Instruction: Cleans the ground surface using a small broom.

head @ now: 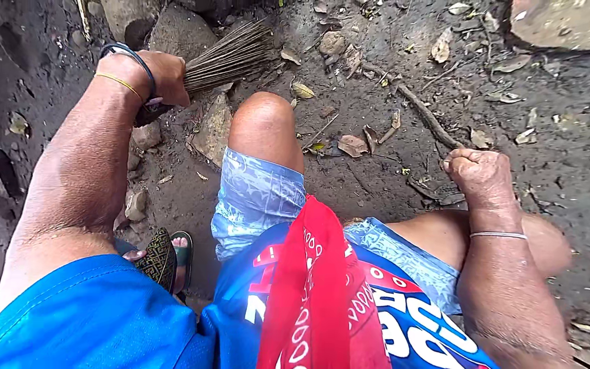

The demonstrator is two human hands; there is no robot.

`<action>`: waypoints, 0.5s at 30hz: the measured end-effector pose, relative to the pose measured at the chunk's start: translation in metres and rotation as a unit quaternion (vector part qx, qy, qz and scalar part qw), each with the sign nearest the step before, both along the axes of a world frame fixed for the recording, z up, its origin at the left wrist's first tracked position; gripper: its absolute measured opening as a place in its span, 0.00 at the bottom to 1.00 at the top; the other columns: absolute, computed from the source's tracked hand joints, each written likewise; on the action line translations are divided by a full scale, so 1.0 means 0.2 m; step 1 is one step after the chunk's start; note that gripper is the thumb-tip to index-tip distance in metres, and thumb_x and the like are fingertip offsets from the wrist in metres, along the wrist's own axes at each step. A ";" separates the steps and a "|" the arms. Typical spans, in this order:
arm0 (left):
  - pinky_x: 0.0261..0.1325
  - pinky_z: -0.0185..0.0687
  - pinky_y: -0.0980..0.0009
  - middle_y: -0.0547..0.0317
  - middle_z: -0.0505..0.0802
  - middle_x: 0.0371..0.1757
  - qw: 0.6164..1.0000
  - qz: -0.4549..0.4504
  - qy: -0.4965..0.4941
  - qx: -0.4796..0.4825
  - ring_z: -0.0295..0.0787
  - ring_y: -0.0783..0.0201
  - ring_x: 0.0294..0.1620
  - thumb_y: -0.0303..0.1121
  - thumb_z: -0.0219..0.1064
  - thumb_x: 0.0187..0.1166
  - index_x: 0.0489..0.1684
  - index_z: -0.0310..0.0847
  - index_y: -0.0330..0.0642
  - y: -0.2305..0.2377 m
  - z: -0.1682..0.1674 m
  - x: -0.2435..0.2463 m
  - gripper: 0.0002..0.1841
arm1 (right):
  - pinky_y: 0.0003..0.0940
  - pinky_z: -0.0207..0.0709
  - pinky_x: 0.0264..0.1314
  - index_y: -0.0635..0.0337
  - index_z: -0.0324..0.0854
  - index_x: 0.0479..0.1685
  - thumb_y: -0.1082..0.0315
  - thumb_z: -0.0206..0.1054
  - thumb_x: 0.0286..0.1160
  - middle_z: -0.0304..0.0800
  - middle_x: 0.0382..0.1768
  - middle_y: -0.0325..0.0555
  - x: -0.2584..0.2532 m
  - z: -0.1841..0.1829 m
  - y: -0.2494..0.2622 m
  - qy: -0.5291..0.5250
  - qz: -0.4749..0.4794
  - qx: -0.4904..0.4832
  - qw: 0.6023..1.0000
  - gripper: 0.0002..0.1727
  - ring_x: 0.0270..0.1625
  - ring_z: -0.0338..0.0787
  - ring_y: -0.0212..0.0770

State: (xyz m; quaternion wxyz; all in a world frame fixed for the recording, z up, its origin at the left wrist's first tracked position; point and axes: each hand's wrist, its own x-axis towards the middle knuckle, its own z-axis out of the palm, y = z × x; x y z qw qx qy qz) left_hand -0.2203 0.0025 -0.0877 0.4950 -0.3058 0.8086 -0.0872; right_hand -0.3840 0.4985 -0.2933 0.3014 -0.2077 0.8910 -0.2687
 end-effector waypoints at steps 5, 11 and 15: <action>0.43 0.75 0.31 0.33 0.89 0.39 0.988 -0.049 -0.143 -0.019 0.87 0.33 0.45 0.31 0.74 0.70 0.27 0.82 0.31 0.17 -0.25 -0.04 0.11 | 0.79 0.68 0.46 0.74 0.87 0.46 0.63 0.52 0.76 0.87 0.40 0.77 -0.01 -0.01 -0.01 -0.021 -0.017 0.018 0.999 0.22 0.46 0.86 0.78; 0.57 0.75 0.27 0.25 0.88 0.50 0.996 -0.011 -0.001 0.087 0.86 0.27 0.56 0.36 0.76 0.76 0.69 0.72 0.26 0.12 -0.12 -0.01 0.29 | 0.78 0.67 0.44 0.78 0.84 0.40 0.65 0.51 0.76 0.85 0.35 0.78 -0.01 -0.01 -0.02 -0.009 -0.001 -0.010 1.000 0.22 0.41 0.85 0.77; 0.59 0.72 0.26 0.24 0.88 0.54 0.989 -0.023 0.092 0.118 0.85 0.25 0.57 0.35 0.72 0.81 0.85 0.66 0.35 0.06 0.04 -0.03 0.33 | 0.79 0.66 0.48 0.79 0.85 0.41 0.66 0.50 0.77 0.86 0.39 0.81 -0.02 -0.02 -0.04 -0.011 -0.001 -0.002 1.000 0.22 0.46 0.85 0.79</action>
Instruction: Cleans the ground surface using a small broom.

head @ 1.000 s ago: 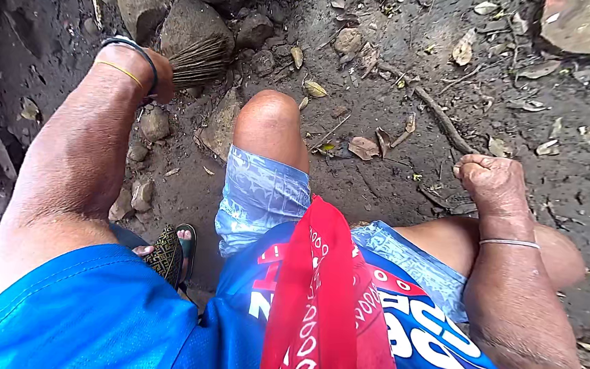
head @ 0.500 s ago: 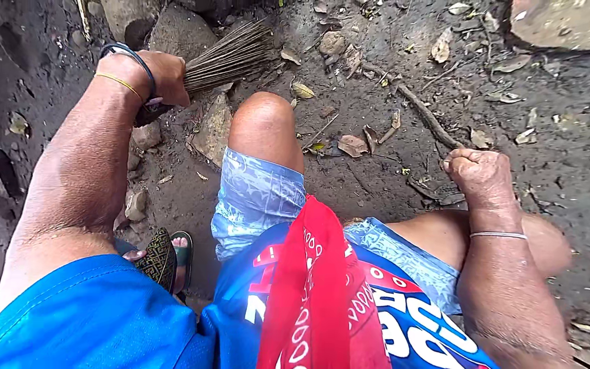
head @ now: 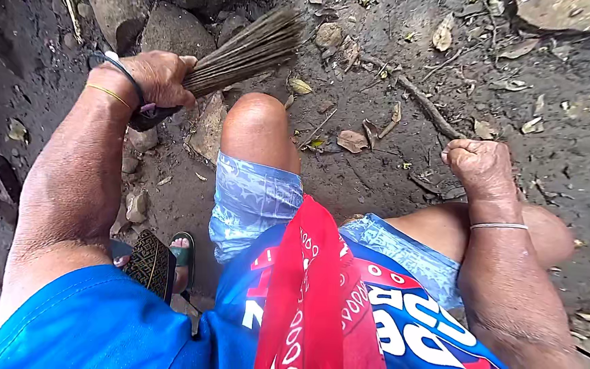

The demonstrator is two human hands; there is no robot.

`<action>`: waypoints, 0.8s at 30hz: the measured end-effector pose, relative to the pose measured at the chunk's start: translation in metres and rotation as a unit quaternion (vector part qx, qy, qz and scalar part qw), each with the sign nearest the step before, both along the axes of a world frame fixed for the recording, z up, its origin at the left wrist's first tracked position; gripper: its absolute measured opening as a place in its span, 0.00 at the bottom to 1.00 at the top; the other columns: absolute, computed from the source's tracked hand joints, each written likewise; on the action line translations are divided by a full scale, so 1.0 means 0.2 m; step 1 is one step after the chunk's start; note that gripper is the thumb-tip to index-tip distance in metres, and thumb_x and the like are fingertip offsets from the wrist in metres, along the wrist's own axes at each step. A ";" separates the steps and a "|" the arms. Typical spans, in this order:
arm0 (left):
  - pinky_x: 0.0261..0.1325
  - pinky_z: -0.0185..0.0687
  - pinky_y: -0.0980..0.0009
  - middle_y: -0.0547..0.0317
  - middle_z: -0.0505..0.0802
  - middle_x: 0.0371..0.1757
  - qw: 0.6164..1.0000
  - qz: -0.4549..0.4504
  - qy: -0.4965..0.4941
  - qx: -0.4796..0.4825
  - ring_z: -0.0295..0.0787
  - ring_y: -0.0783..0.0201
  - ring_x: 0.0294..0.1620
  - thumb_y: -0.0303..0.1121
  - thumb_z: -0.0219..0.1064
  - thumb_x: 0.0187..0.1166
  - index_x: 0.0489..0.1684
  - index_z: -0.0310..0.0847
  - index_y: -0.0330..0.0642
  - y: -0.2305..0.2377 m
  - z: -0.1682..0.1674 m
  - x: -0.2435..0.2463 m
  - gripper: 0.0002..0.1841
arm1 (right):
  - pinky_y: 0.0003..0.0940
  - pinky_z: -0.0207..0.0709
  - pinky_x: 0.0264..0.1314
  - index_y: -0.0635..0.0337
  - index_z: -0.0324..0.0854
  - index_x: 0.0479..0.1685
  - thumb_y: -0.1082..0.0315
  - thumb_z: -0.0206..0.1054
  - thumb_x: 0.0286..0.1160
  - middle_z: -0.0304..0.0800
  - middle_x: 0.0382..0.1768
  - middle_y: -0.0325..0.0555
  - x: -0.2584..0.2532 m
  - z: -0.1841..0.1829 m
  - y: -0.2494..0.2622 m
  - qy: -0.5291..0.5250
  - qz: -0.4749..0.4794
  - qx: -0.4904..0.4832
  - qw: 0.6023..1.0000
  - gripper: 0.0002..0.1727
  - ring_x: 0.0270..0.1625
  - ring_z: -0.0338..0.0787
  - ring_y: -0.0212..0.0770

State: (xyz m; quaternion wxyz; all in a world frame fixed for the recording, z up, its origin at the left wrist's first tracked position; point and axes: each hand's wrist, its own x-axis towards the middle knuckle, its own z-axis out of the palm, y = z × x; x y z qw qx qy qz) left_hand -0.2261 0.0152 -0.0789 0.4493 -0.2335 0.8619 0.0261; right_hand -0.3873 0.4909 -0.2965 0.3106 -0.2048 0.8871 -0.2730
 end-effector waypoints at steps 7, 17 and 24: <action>0.53 0.75 0.25 0.22 0.87 0.51 0.986 -0.042 -0.103 -0.122 0.85 0.24 0.58 0.34 0.70 0.77 0.60 0.75 0.22 0.18 -0.34 -0.29 0.22 | 0.79 0.67 0.43 0.76 0.84 0.38 0.65 0.51 0.77 0.86 0.36 0.78 0.00 0.00 -0.01 0.012 0.006 -0.003 1.000 0.21 0.44 0.86 0.79; 0.65 0.68 0.24 0.24 0.87 0.61 1.000 -0.008 0.015 0.008 0.82 0.23 0.64 0.34 0.74 0.78 0.89 0.65 0.44 -0.01 -0.16 -0.10 0.37 | 0.80 0.67 0.47 0.77 0.85 0.43 0.65 0.51 0.77 0.86 0.39 0.79 -0.01 -0.01 0.00 -0.013 -0.006 0.005 1.000 0.22 0.46 0.86 0.79; 0.54 0.73 0.26 0.27 0.89 0.50 0.989 -0.022 -0.087 -0.122 0.86 0.26 0.56 0.38 0.81 0.70 0.60 0.79 0.31 -0.13 -0.08 -0.10 0.26 | 0.78 0.67 0.46 0.77 0.85 0.42 0.65 0.51 0.75 0.86 0.38 0.77 -0.03 -0.03 -0.01 -0.014 -0.001 0.004 1.000 0.22 0.44 0.86 0.76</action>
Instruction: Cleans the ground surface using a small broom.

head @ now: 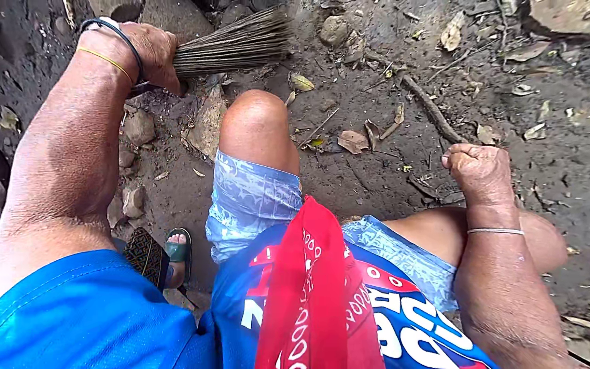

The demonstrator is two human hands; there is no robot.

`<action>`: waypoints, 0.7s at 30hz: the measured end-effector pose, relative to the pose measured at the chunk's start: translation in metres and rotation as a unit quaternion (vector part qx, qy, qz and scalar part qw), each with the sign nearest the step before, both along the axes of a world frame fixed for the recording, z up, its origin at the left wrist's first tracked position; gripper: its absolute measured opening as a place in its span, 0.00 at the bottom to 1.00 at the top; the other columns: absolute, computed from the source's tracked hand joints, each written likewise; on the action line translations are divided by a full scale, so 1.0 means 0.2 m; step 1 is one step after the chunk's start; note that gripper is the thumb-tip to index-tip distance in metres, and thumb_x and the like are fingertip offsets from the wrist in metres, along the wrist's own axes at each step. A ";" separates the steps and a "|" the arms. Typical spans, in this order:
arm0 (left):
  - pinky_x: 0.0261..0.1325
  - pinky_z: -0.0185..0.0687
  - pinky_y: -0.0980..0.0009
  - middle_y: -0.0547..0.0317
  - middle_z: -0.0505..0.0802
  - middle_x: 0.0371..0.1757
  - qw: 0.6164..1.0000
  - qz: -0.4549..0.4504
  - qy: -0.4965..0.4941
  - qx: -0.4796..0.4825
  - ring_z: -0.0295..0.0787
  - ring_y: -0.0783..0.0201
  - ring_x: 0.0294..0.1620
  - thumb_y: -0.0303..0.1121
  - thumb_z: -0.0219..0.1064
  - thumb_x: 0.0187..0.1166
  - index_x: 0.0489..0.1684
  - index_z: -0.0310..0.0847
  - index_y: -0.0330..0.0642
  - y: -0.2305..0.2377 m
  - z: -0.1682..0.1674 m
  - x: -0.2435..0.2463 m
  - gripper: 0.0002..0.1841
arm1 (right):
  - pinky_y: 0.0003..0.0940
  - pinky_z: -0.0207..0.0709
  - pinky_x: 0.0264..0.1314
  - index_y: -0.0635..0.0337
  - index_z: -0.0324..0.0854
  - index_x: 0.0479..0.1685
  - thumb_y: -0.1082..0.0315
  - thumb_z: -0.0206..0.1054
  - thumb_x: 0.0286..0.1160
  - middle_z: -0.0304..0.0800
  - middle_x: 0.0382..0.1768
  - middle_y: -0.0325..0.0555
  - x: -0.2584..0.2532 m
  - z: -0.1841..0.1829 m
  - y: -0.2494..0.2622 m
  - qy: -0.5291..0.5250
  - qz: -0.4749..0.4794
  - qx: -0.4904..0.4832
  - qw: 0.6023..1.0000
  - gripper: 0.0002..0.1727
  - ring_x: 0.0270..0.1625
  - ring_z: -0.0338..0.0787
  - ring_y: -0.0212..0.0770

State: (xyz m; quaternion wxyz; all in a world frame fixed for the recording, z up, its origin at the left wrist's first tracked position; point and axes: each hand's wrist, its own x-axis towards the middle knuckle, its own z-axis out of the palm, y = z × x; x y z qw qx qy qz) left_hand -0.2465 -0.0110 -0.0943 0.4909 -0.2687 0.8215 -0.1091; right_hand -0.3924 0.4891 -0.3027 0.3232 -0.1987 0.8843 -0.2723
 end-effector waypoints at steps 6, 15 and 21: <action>0.43 0.73 0.29 0.29 0.87 0.38 0.992 -0.040 -0.105 -0.063 0.85 0.29 0.46 0.30 0.75 0.71 0.31 0.79 0.27 0.18 -0.08 -0.17 0.13 | 0.80 0.67 0.46 0.76 0.86 0.42 0.64 0.51 0.76 0.87 0.38 0.78 0.00 0.00 -0.01 0.002 0.003 0.009 1.000 0.22 0.46 0.86 0.78; 0.41 0.75 0.32 0.33 0.87 0.37 0.984 -0.102 -0.125 -0.071 0.86 0.33 0.44 0.31 0.76 0.70 0.29 0.80 0.30 0.30 -0.11 -0.29 0.13 | 0.76 0.67 0.43 0.76 0.85 0.39 0.65 0.51 0.76 0.85 0.35 0.76 0.01 0.00 0.03 0.002 -0.006 -0.012 1.000 0.21 0.41 0.85 0.74; 0.40 0.74 0.33 0.33 0.86 0.35 0.982 -0.107 -0.139 -0.068 0.85 0.33 0.43 0.31 0.74 0.72 0.27 0.79 0.30 0.31 -0.12 -0.27 0.13 | 0.78 0.68 0.47 0.76 0.86 0.42 0.65 0.52 0.76 0.87 0.39 0.76 0.01 0.00 0.04 -0.004 -0.017 -0.009 1.000 0.21 0.46 0.86 0.76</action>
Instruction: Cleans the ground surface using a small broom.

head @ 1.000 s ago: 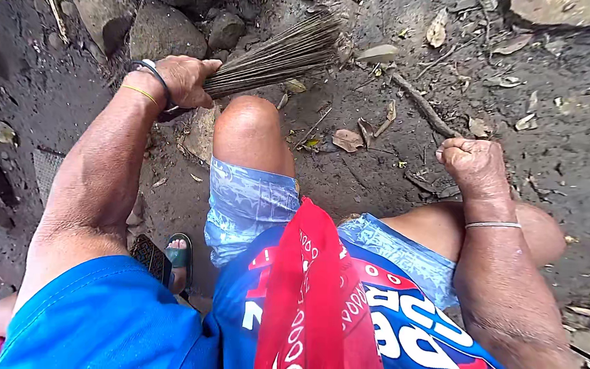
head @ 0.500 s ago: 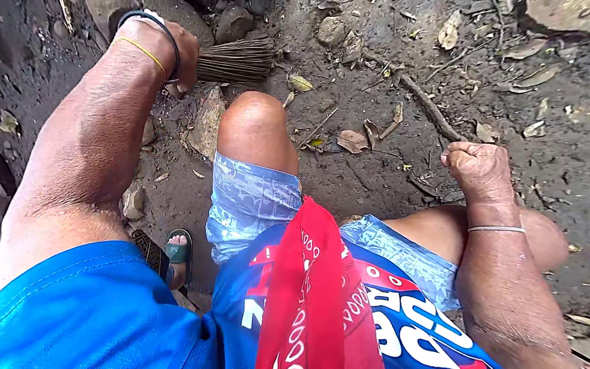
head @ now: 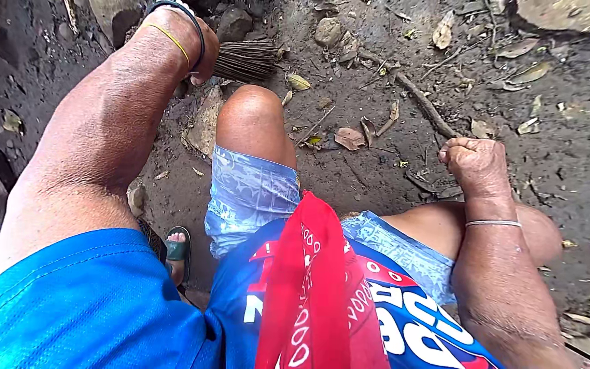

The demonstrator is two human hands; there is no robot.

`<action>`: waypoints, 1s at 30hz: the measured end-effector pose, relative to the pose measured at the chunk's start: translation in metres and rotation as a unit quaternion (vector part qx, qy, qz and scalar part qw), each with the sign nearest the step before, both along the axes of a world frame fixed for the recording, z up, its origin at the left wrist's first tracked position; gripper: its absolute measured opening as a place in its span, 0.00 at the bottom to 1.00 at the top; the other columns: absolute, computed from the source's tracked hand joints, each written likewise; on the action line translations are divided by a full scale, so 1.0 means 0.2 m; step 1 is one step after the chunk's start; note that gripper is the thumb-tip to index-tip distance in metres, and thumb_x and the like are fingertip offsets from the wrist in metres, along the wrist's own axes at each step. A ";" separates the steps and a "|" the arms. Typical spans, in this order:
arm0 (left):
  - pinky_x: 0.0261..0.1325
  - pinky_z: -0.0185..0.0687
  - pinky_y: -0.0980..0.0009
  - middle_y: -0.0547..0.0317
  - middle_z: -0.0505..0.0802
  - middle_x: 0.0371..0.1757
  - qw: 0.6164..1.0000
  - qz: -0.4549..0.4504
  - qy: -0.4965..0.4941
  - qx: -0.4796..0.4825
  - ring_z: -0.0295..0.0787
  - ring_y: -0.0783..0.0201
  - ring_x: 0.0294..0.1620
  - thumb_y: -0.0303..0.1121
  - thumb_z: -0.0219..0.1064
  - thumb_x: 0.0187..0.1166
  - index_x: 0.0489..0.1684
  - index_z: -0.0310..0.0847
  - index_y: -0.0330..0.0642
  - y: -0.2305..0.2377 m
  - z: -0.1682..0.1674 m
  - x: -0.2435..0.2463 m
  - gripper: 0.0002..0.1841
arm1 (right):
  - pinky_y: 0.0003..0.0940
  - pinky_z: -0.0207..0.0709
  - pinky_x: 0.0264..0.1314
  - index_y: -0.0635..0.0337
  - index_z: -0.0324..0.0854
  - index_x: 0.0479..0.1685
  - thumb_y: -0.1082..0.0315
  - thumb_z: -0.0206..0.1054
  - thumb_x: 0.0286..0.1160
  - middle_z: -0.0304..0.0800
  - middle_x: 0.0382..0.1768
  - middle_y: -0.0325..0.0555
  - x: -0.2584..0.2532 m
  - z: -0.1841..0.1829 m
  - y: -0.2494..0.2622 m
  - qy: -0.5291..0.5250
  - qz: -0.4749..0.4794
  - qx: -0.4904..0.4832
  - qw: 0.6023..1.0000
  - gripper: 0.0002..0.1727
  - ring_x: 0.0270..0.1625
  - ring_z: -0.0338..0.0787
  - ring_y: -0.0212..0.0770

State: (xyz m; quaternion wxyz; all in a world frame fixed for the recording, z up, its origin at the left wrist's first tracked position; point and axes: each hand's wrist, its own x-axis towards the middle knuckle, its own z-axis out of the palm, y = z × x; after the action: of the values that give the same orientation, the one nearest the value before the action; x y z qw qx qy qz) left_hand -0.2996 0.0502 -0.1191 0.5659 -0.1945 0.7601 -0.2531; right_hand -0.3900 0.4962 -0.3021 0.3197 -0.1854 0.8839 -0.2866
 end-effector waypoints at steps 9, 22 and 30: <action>0.50 0.78 0.37 0.30 0.87 0.45 0.992 0.075 0.086 0.058 0.86 0.34 0.50 0.19 0.75 0.66 0.67 0.74 0.25 -0.11 -0.05 0.08 0.27 | 0.75 0.67 0.48 0.79 0.84 0.45 0.63 0.52 0.73 0.86 0.41 0.79 -0.01 -0.01 -0.01 -0.006 -0.009 -0.001 1.000 0.24 0.46 0.85 0.73; 0.47 0.77 0.37 0.31 0.87 0.41 0.995 0.050 0.062 0.054 0.86 0.34 0.47 0.21 0.76 0.66 0.57 0.77 0.25 -0.09 -0.05 0.05 0.21 | 0.78 0.67 0.45 0.76 0.85 0.43 0.62 0.51 0.74 0.86 0.39 0.77 0.02 0.01 -0.01 0.010 -0.003 -0.008 1.000 0.23 0.46 0.85 0.75; 0.45 0.77 0.36 0.32 0.87 0.40 0.997 0.045 0.049 0.049 0.86 0.34 0.46 0.23 0.77 0.65 0.56 0.78 0.27 -0.10 -0.04 0.02 0.21 | 0.71 0.66 0.40 0.73 0.85 0.37 0.64 0.52 0.74 0.83 0.32 0.69 0.01 0.01 -0.01 -0.009 -0.016 -0.009 1.000 0.20 0.36 0.81 0.65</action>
State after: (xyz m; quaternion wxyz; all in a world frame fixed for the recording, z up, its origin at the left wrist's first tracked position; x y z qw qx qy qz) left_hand -0.2948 0.0307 -0.1271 0.5474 -0.2127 0.7892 -0.1797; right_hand -0.3884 0.4943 -0.2997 0.3212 -0.1717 0.8812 -0.3013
